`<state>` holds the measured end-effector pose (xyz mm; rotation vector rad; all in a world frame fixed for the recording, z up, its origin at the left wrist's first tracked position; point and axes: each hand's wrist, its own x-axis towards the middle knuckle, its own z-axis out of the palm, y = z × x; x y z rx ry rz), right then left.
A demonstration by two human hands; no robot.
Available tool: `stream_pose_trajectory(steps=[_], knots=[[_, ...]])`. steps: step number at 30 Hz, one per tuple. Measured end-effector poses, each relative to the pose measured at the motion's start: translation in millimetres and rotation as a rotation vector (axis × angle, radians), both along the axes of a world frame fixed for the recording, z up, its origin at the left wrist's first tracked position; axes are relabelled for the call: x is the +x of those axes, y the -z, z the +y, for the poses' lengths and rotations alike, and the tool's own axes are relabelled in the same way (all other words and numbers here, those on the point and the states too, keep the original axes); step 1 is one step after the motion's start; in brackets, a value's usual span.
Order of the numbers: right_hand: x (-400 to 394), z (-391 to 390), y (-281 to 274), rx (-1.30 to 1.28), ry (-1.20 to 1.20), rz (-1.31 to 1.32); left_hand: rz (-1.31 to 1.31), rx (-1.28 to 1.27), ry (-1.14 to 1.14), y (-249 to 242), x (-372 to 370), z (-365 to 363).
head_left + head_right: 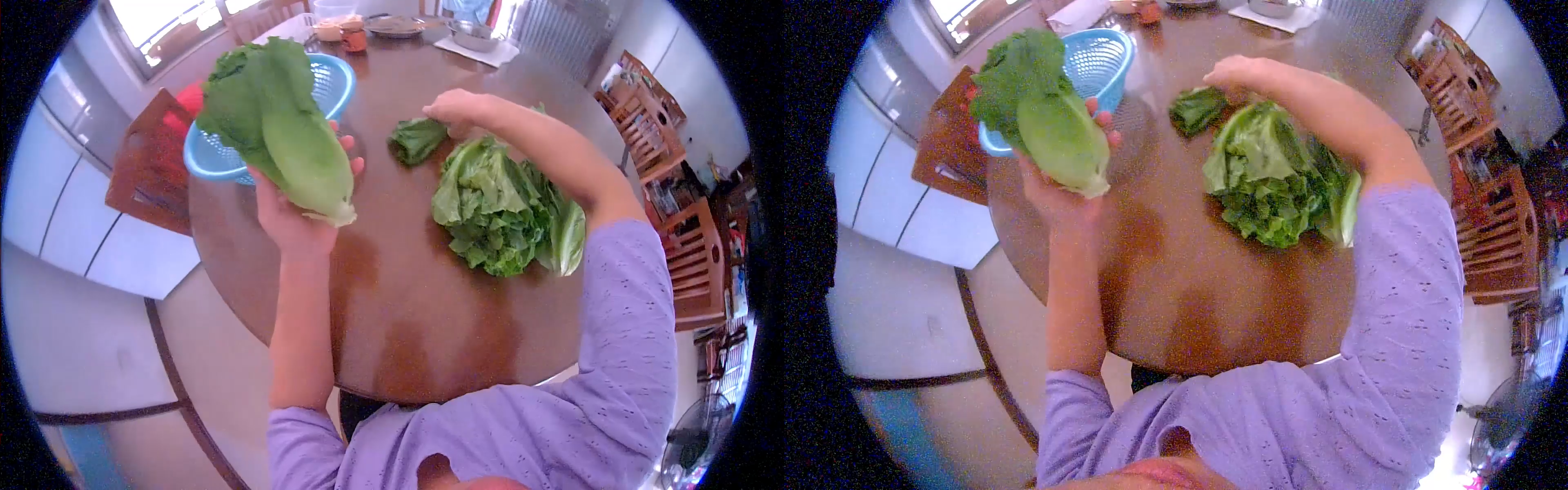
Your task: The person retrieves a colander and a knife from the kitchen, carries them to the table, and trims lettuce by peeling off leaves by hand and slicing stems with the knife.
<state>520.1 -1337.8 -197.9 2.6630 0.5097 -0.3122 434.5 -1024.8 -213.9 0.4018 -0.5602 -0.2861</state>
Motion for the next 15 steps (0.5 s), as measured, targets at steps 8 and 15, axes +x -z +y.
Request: stream_pose_trajectory(steps=[8,15], knots=[[-61.2,-88.5,-71.0,0.069,0.441,-0.295,0.034,0.004,0.048,1.1,-4.4,-3.2],[-100.7,-192.0,-34.7,0.305,0.618,-0.196,-0.095,0.001,0.138,14.2,11.8,2.9]])
